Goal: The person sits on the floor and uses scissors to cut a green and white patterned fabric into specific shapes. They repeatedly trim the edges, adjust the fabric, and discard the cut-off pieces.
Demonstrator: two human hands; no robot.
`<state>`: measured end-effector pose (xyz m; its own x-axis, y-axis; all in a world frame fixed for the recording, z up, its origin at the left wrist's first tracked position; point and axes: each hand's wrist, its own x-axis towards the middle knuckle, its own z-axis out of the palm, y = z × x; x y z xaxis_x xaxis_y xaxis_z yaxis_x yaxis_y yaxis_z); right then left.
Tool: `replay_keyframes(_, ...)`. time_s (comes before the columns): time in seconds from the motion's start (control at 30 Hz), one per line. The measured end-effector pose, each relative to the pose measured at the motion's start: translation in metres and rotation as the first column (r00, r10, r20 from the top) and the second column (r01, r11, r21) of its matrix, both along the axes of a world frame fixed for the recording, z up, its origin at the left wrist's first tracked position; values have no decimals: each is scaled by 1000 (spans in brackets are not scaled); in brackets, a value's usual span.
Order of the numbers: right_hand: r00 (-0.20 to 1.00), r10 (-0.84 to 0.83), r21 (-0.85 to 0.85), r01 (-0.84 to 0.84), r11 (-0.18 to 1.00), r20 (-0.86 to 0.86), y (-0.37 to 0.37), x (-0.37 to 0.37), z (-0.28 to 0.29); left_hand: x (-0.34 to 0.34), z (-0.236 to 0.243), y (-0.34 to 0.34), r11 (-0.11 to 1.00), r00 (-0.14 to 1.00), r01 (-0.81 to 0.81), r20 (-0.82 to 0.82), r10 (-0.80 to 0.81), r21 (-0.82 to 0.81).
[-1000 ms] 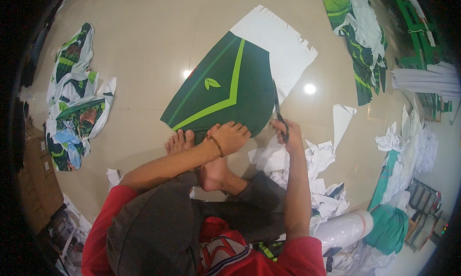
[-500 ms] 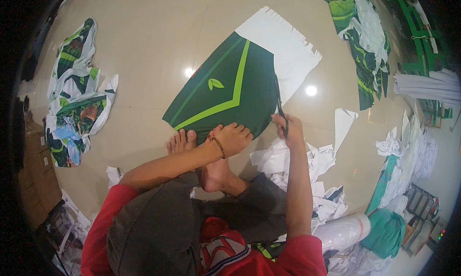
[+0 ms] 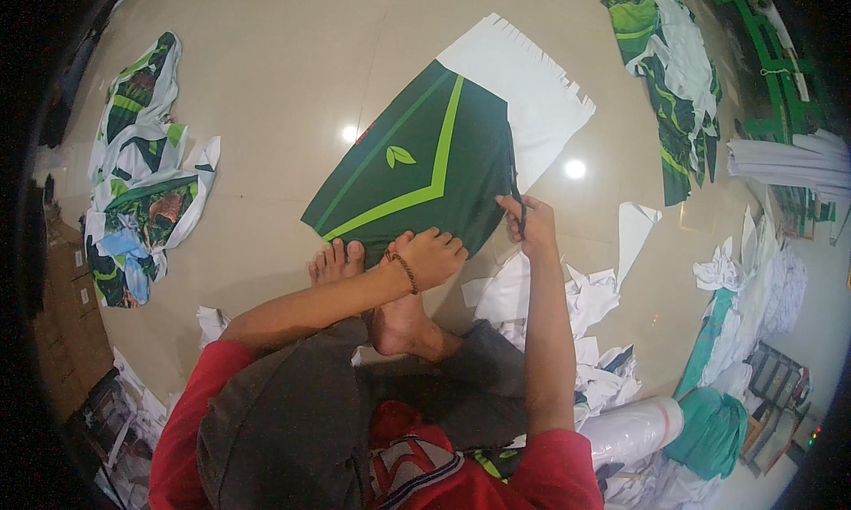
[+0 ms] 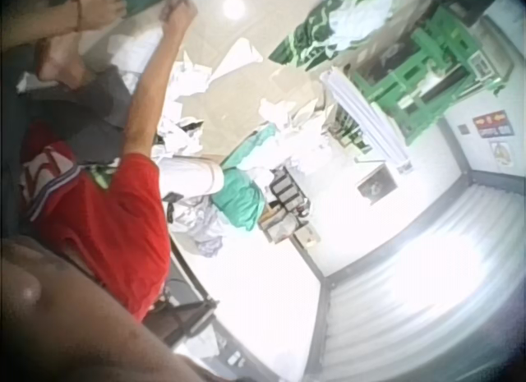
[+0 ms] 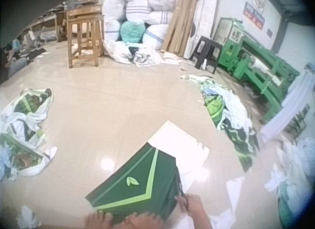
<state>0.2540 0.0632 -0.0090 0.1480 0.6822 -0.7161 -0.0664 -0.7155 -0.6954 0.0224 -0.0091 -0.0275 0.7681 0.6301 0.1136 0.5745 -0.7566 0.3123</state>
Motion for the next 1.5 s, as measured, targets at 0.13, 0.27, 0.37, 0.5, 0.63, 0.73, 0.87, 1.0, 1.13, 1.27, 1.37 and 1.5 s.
replay_keyframes(0.13, 992, -102, -53, 98, 994, -79, 13, -7, 8, 0, 2, 0, 1000, 1000, 0, -19, -1, -28)
replay_keyframes(0.27, 996, -85, -39, 84, 996, -38, 24, -14, 6, -1, 4, 1, 999, 999, 13, -30, -14, -38)
replay_keyframes(0.37, 999, -43, 7, 43, 999, 20, 23, -16, -9, 0, 5, 1, 1000, 1000, 4, -19, -4, -25)
replay_keyframes(0.5, 993, -109, -31, 108, 994, -43, 27, -20, -12, -1, 3, 0, 1000, 1000, -1, -12, 0, -26)
replay_keyframes(0.63, 965, -207, -29, 205, 978, -159, 43, -26, -4, 0, 2, 0, 1000, 1000, -9, -14, 9, -7)
replay_keyframes(0.73, 986, -149, -2, 149, 989, -70, 55, -29, -14, 0, 0, -1, 1000, 1000, -9, -14, 9, 10)
replay_keyframes(0.87, 990, -124, 29, 127, 992, -70, 58, -35, -21, -3, 3, 2, 998, 997, -55, 46, 57, -43)
replay_keyframes(1.0, 984, -157, -17, 156, 988, -78, 54, -23, -17, -40, 11, 14, 834, 766, -470, 335, 549, -290)
replay_keyframes(1.13, 960, -219, -15, 220, 975, -172, 36, 0, -29, -108, 6, 14, 661, 703, -678, -21, 711, -321)
replay_keyframes(1.27, 893, -347, -66, 344, 937, -288, -11, 3, -30, -136, 17, 21, 741, 773, -630, -276, 571, -230)
replay_keyframes(1.37, 807, -483, -81, 487, 870, -340, -71, -21, -38, -167, 9, 64, 855, 840, -488, -360, 405, -177)
replay_keyframes(1.5, 857, -403, -86, 397, 914, -320, -158, -89, -21, -218, 11, 130, 833, 535, -538, -710, 458, 132)
